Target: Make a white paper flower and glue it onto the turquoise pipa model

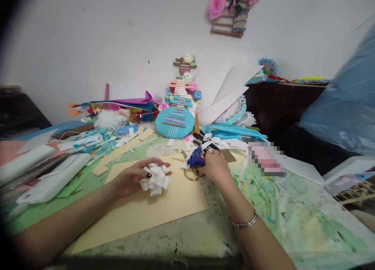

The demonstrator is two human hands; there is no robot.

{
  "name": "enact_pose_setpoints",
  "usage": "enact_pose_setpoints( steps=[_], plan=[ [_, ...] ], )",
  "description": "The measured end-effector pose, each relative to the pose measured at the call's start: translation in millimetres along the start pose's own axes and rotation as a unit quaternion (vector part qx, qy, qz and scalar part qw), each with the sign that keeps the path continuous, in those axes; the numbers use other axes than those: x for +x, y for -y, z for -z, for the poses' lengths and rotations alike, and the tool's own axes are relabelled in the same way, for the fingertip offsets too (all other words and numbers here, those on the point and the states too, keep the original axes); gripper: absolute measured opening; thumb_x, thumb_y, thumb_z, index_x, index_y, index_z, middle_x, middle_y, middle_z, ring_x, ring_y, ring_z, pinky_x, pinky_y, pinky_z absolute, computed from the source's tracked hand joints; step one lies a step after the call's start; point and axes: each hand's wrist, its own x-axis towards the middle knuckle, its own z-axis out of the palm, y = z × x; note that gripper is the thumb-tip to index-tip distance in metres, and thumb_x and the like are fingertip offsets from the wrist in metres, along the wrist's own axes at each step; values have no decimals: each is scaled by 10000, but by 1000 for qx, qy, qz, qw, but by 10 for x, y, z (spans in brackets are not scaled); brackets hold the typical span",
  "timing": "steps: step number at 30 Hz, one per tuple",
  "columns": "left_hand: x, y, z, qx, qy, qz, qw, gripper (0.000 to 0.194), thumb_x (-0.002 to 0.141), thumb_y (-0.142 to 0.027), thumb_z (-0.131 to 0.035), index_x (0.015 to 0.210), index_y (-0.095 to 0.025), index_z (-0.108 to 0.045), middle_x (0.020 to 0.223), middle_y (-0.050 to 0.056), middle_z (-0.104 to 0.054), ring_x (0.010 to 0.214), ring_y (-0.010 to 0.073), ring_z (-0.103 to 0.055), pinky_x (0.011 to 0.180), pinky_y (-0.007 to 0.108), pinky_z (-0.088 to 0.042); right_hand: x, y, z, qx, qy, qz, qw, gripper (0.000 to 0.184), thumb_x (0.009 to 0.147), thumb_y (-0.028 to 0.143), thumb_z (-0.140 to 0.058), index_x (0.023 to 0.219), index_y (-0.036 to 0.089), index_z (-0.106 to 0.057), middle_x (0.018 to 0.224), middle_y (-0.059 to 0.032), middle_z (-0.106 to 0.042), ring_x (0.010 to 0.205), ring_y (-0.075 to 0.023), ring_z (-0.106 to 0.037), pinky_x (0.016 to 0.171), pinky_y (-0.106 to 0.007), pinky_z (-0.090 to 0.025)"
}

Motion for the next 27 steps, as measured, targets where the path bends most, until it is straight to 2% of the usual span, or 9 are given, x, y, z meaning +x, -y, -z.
enact_pose_setpoints(
  steps=[6, 11, 16, 20, 24, 27],
  plan=[
    [-15, -29, -14, -9, -9, 6, 1000, 394, 614, -86, -559, 994, -124, -656, 1190, 146, -601, 1104, 345, -553, 844, 411, -489, 52, -17, -55, -6, 6, 8, 1000, 337, 644, 326, -691, 918, 150, -606, 943, -124, -589, 848, -254, -580, 624, -276, -355],
    [2, -62, -114, -6, -87, -1, 996, 281, 725, -123, -564, 998, -136, -628, 1110, 133, -626, 1034, 325, -606, 791, 384, -513, 41, 34, -43, 0, -8, 12, 1000, 342, 688, 369, -644, 937, 145, -576, 993, -134, -558, 823, -251, -581, 587, -279, -341],
    [20, -72, -133, -17, -173, 6, 985, 325, 769, -88, -534, 1084, -162, -570, 1061, 126, -642, 933, 264, -656, 709, 332, -530, -3, 60, 45, 31, -93, 10, 995, 267, 696, 382, -586, 846, 162, -577, 902, -105, -586, 776, -236, -574, 559, -277, -315],
    [20, -69, -81, -29, -186, 2, 982, 296, 780, -100, -525, 1068, -145, -571, 1026, 131, -649, 884, 243, -665, 667, 315, -533, -40, 25, 192, 119, -180, 25, 976, 214, 675, 360, -567, 781, 174, -581, 768, -53, -609, 716, -202, -558, 568, -260, -320],
    [33, -77, -56, -33, -181, -1, 983, 291, 771, -88, -521, 1053, -138, -575, 1016, 133, -649, 880, 248, -665, 656, 312, -532, -77, -5, 299, 208, -195, 2, 958, 243, 719, 424, -527, 715, 186, -575, 556, 0, -553, 555, -168, -500, 519, -250, -294],
    [46, -84, -65, -37, -188, 0, 981, 294, 763, -80, -522, 1047, -131, -578, 1019, 131, -643, 880, 250, -666, 673, 316, -532, -82, -26, 311, 239, -196, -7, 951, 260, 723, 432, -535, 650, 183, -543, 516, 3, -538, 528, -162, -487, 512, -252, -300]
  ],
)
